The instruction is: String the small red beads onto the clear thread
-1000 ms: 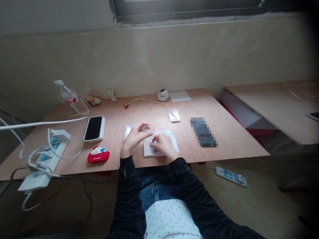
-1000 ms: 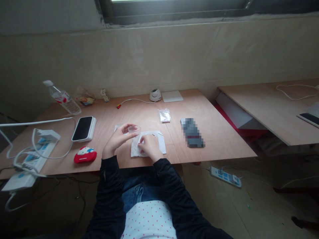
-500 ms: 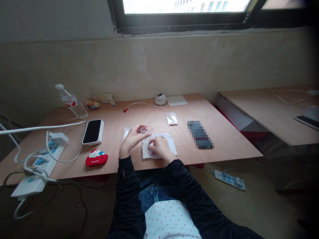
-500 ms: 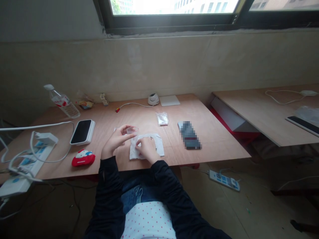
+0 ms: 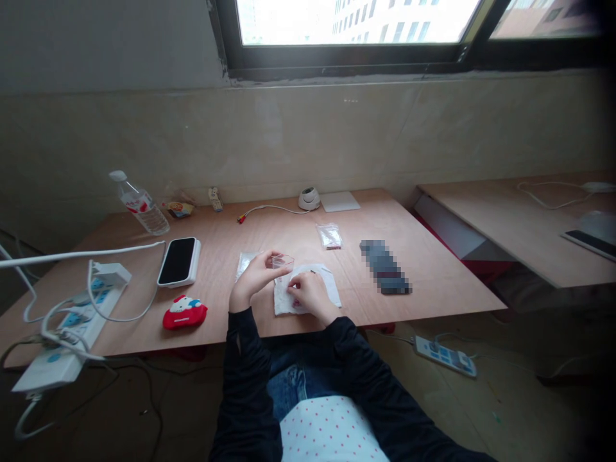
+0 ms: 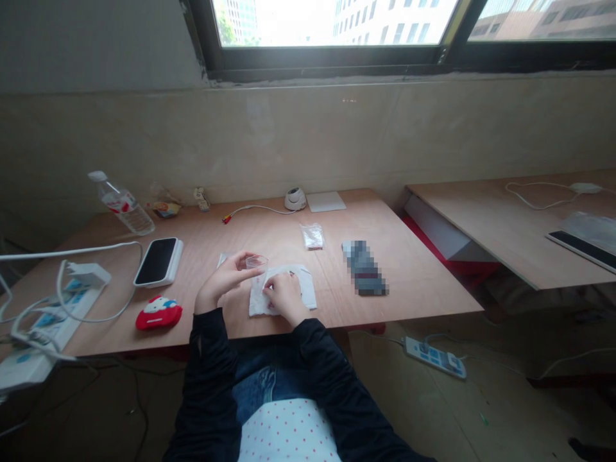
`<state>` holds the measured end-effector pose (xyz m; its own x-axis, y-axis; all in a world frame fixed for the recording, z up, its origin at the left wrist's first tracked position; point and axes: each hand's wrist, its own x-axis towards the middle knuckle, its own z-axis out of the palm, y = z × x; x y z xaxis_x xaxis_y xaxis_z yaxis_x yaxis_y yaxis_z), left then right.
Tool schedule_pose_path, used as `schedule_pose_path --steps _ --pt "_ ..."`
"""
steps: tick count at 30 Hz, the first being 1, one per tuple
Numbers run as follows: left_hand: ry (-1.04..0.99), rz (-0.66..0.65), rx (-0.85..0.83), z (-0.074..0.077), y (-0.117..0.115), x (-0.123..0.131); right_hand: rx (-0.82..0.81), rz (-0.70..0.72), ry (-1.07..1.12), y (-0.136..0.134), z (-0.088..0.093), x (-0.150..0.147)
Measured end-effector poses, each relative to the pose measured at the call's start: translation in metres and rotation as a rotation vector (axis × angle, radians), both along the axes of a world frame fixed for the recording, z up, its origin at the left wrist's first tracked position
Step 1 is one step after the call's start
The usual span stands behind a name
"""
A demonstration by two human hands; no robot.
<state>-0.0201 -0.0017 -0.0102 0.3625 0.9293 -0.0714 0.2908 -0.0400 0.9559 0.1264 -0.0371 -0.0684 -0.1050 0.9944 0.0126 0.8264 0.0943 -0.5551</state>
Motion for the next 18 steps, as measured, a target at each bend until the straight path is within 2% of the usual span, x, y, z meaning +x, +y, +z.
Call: schedule_pose_path --steps 9,18 --pt "-0.082 -0.062 -0.006 -0.029 0.016 -0.006 0.020 -0.033 0.048 -0.002 -0.005 0.003" --pt "-0.103 -0.086 -0.020 -0.025 0.013 -0.003 -0.007 -0.023 0.047 -0.005 0.002 0.001"
